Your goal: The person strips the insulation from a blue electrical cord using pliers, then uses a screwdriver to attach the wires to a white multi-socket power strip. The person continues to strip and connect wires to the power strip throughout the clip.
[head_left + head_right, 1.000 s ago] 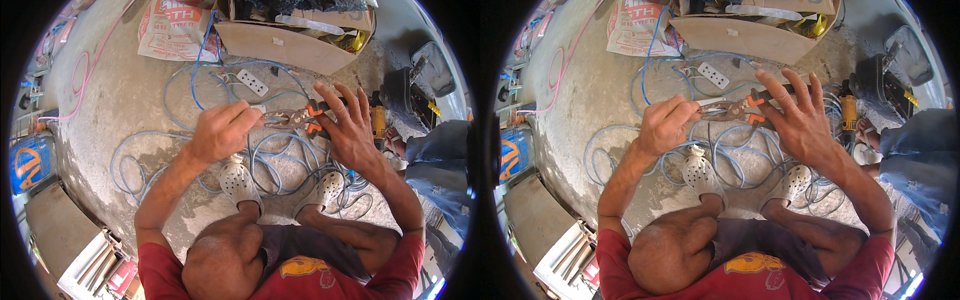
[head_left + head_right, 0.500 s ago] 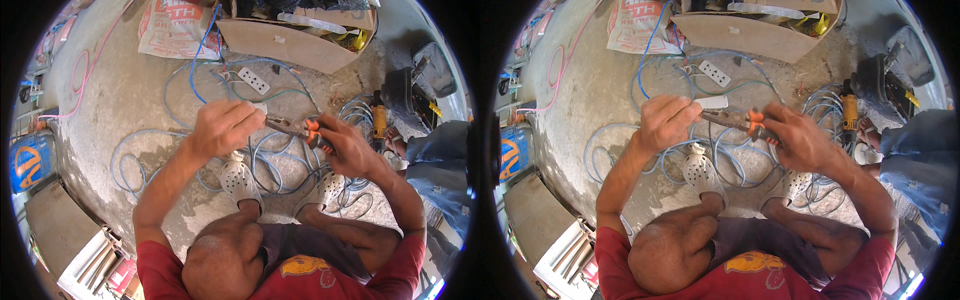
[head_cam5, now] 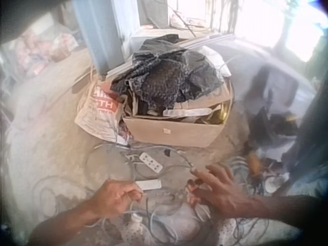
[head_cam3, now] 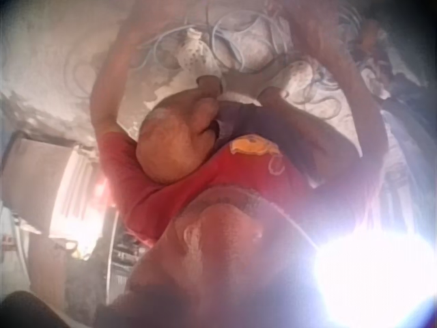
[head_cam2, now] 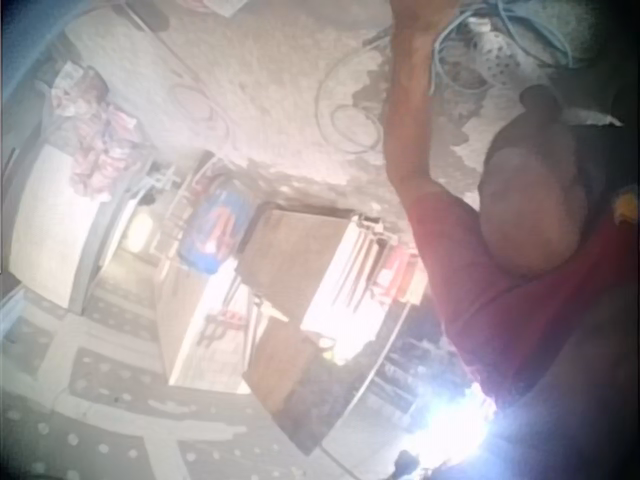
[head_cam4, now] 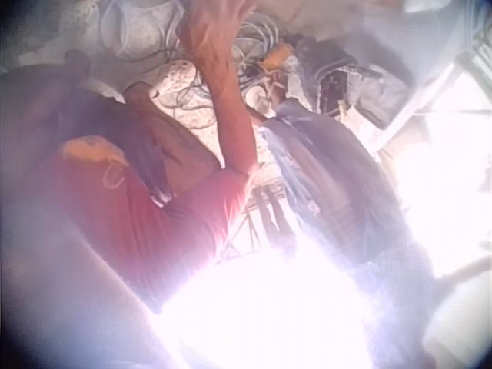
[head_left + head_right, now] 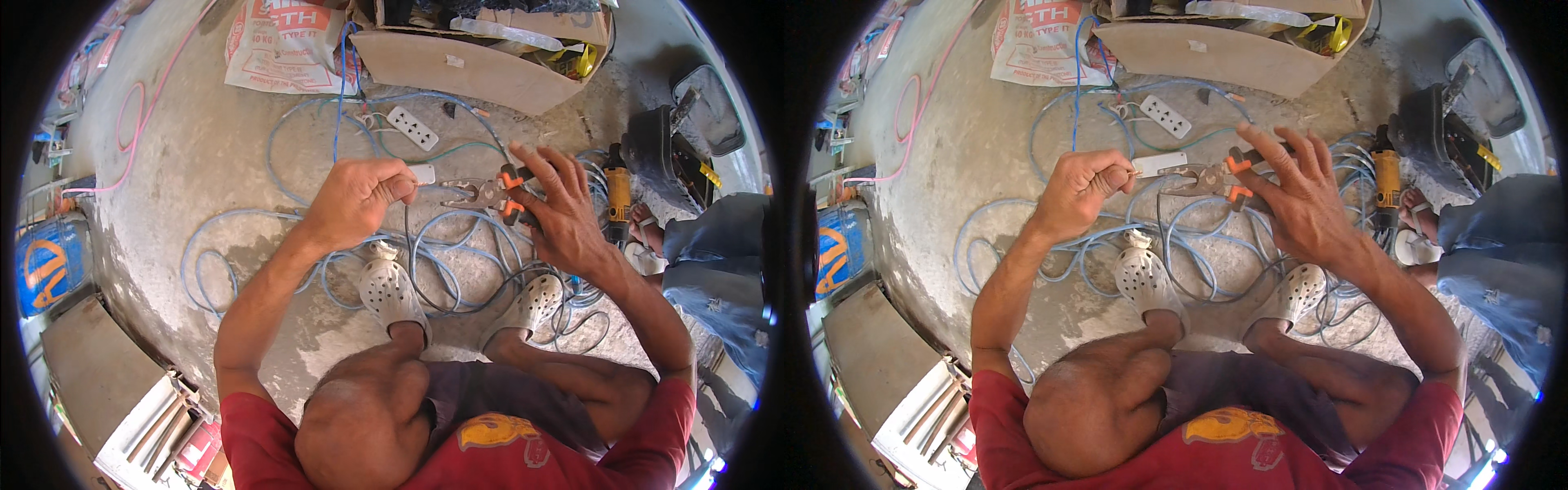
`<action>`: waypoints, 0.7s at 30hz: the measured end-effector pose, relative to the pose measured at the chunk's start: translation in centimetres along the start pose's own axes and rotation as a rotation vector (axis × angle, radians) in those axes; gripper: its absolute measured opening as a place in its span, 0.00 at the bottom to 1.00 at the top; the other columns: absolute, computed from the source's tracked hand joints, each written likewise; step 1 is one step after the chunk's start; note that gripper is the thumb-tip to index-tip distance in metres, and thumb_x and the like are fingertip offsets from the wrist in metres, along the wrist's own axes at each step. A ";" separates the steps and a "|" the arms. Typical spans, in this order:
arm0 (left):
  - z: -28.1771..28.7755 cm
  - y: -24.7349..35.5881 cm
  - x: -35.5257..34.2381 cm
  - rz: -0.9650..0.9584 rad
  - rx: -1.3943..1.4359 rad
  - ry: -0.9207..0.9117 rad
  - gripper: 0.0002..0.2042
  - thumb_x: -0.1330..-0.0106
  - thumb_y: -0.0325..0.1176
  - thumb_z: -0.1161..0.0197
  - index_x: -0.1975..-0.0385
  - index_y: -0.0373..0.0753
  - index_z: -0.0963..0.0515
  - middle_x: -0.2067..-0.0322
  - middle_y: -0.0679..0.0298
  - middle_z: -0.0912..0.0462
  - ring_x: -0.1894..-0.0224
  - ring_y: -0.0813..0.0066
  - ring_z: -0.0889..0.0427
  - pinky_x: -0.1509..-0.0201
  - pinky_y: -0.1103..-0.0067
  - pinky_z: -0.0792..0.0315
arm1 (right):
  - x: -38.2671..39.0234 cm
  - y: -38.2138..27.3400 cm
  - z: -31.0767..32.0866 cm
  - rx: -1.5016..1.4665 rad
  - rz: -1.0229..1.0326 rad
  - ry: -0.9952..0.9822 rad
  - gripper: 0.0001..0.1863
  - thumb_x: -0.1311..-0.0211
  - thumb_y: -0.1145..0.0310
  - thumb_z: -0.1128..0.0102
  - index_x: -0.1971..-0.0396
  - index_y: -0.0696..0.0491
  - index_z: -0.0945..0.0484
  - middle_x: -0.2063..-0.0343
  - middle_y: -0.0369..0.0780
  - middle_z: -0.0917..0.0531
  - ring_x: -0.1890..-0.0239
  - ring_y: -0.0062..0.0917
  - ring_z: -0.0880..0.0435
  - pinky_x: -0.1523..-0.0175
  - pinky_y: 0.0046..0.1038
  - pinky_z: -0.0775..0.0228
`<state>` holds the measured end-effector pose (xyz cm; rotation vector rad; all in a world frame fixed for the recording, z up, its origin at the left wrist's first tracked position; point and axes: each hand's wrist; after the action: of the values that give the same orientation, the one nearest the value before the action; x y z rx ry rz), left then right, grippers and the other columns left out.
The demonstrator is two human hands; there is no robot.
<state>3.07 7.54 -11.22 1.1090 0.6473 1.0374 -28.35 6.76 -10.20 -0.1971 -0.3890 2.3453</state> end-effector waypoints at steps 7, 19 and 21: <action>0.1 0.6 -0.4 0.010 -0.044 -0.013 0.15 0.26 0.40 0.44 0.71 0.34 0.22 0.79 0.70 0.24 0.76 0.83 0.31 0.72 0.81 0.36 | -1.1 -0.8 0.5 0.170 -0.054 0.134 0.24 0.56 0.78 0.36 0.53 0.47 0.16 0.29 0.35 0.42 0.33 0.44 0.41 0.31 0.56 0.51; -0.3 1.0 -0.7 0.015 -0.037 -0.022 0.15 0.27 0.39 0.43 0.70 0.33 0.22 0.77 0.65 0.19 0.73 0.79 0.25 0.68 0.78 0.31 | -1.9 -0.3 1.3 0.260 0.012 0.159 0.21 0.57 0.76 0.35 0.58 0.46 0.15 0.33 0.35 0.36 0.37 0.39 0.37 0.34 0.51 0.46; -0.3 1.2 -0.7 0.013 -0.056 -0.034 0.14 0.27 0.38 0.43 0.70 0.33 0.22 0.77 0.65 0.19 0.73 0.79 0.24 0.68 0.78 0.31 | -1.9 -0.2 1.2 0.264 0.023 0.174 0.20 0.58 0.75 0.35 0.60 0.47 0.15 0.36 0.36 0.35 0.39 0.38 0.35 0.36 0.49 0.44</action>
<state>2.12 7.08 -10.22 1.0810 0.5807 1.0397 -27.18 5.27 -8.94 -0.2766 0.0082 2.3522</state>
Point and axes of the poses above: each hand's wrist, its own x-axis away from the middle knuckle, its own z-axis out of the back of the hand, y = z × x
